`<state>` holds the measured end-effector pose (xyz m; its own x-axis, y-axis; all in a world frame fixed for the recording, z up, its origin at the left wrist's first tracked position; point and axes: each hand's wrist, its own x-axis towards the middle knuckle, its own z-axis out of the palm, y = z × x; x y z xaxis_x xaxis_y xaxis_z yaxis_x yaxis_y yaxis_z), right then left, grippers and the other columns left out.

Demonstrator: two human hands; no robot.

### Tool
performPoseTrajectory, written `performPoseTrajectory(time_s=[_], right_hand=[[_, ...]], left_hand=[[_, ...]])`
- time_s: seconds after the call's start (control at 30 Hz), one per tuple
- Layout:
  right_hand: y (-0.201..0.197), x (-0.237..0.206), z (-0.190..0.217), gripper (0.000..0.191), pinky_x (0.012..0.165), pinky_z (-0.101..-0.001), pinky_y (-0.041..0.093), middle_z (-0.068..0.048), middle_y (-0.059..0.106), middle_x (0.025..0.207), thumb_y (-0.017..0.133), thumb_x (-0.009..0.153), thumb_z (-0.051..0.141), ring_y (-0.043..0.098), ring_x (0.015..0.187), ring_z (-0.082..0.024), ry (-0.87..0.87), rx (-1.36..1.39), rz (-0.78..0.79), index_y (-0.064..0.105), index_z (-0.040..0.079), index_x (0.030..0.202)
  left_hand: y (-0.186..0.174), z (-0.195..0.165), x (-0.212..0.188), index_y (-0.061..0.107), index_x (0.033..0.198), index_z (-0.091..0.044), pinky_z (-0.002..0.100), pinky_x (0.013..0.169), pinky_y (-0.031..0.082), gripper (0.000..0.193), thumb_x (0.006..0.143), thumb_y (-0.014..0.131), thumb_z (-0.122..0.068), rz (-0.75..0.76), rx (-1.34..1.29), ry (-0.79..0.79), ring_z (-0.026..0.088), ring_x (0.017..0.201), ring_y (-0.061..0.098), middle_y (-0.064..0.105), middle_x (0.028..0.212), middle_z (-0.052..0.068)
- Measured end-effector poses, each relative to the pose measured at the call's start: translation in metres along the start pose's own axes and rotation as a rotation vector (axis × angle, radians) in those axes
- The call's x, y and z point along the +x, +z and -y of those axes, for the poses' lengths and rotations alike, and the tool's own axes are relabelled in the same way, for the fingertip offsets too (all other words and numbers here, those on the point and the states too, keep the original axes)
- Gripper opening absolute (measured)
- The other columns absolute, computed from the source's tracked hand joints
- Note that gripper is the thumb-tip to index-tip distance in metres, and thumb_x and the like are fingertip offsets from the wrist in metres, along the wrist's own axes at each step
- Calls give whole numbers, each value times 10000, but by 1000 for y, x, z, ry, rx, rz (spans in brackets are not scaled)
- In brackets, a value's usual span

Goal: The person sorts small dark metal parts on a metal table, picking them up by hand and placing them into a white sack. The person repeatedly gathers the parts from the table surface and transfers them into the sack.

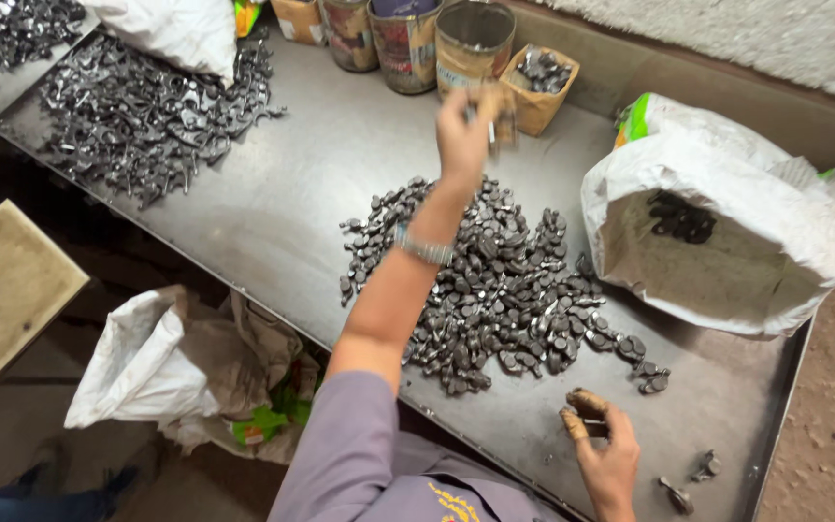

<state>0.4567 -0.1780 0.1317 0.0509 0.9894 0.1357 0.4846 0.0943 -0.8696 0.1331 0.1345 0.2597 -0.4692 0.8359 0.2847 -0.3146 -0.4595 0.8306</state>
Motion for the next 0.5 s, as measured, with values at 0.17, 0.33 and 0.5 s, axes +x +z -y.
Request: performPoseTrajectory(time_s=[0.17,0.33,0.5], right_hand=[[7,0,-12,314,771,-304,576,-86,744,1036,809,807,111,748,842,-170,39,-15,10,760,74,1115],[10,0,-17,311,749,-325,577,-91,742,984,819,789,130,742,802,-185,112,-29,50,776,92,1095],[13,14,7,354,741,-327,551,-94,718,946,871,753,204,660,782,-212,-74,-140,119,782,100,1079]], left_hand=[[20,-39,104,700,1352,-101,232,461,509,390,973,754,-170,-163,205,199,87,606,648,774,1009,45],[-28,-44,68,716,1194,-78,227,406,402,251,972,699,-192,-105,-2,-35,119,568,713,757,954,7],[-126,-54,-73,758,1136,-25,226,449,443,312,911,788,-239,206,350,-345,79,558,612,699,757,14]])
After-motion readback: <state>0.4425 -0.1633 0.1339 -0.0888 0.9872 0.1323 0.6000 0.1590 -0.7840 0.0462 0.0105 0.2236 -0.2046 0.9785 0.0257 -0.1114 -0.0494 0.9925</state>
